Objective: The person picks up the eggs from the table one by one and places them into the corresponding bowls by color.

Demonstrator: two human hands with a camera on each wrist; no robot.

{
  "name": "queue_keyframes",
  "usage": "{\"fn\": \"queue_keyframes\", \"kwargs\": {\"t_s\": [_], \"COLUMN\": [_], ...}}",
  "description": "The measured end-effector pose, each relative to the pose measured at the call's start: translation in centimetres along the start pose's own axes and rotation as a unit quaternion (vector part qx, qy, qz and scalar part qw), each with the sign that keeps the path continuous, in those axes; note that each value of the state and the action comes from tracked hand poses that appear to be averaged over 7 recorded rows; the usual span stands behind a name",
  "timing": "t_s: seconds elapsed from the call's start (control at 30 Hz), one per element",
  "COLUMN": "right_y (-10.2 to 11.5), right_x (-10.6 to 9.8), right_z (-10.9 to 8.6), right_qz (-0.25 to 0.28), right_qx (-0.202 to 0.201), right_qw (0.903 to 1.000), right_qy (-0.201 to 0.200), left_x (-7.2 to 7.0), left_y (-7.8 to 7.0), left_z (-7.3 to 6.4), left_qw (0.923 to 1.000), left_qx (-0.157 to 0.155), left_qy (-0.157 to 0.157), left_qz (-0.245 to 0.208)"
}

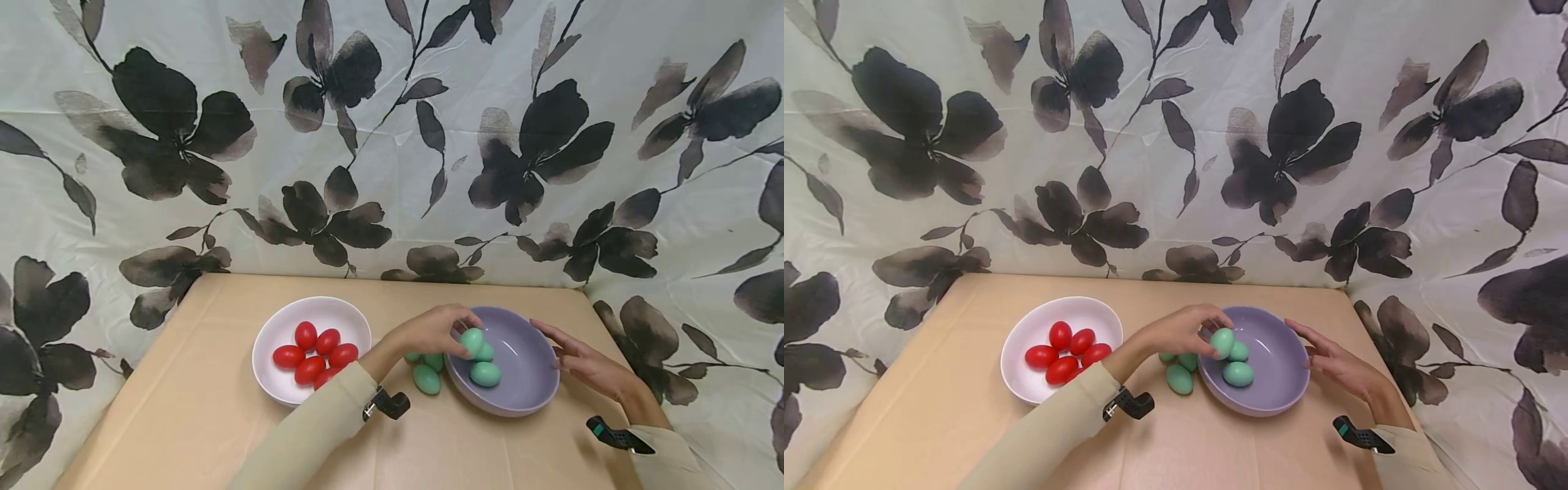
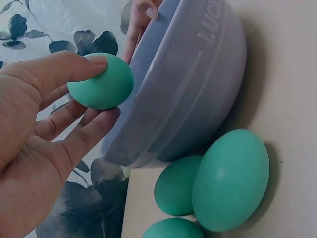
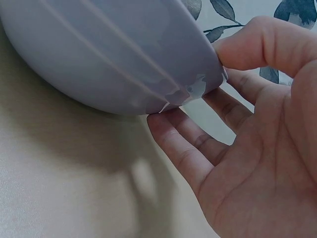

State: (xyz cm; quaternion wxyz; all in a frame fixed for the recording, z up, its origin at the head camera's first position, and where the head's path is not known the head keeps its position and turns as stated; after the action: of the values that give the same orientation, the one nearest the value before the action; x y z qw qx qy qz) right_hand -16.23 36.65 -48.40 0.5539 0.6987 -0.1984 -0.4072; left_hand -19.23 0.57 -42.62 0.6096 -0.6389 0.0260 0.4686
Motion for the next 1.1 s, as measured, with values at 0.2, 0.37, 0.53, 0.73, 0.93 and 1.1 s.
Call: {"fn": "queue_keyframes", "kwargs": {"t_s": [0.2, 0.37, 0.53, 0.73, 0.93, 1.1], "right_y": [-0.4, -1.0, -1.5, -1.7, -1.8, -1.8], "right_x": [-0.5, -1.6, -2.5, -3.0, -2.9, -2.7], "right_z": [0.7, 1.7, 2.7, 3.1, 3.0, 3.0], "right_qz": [0.000, -0.003, 0.002, -0.003, -0.001, -0.008], "right_qx": [-0.006, -0.013, -0.024, -0.024, -0.020, -0.018], "right_qw": [1.0000, 0.9999, 0.9997, 0.9997, 0.9998, 0.9998], "right_qy": [0.002, 0.003, 0.007, 0.006, 0.005, -0.002], "left_x": [0.5, 0.6, 0.5, 0.9, 1.4, 1.6], "left_y": [0.5, 1.1, 2.1, 2.4, 1.9, 1.7], "left_z": [1.1, 2.3, 3.5, 4.0, 4.1, 4.1], "left_qw": [0.9996, 0.9985, 0.9975, 0.9951, 0.9866, 0.9801], "left_qx": [0.012, 0.016, 0.010, 0.008, 0.017, 0.018], "left_qy": [0.020, 0.035, 0.051, 0.079, 0.116, 0.142], "left_qz": [0.017, 0.038, 0.047, 0.059, 0.113, 0.137]}}
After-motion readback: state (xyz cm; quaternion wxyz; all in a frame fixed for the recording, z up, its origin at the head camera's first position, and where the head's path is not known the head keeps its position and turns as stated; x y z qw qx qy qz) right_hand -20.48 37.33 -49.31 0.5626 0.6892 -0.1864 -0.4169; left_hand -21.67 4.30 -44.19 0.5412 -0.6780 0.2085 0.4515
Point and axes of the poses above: each hand's wrist, its own z-axis towards the middle knuckle, its own x-axis out of the palm, y = z × x, the point moved 1 cm from there along z, towards the middle knuckle, and after that the axes turned 4 degrees about -z, right-handed, at the moved point
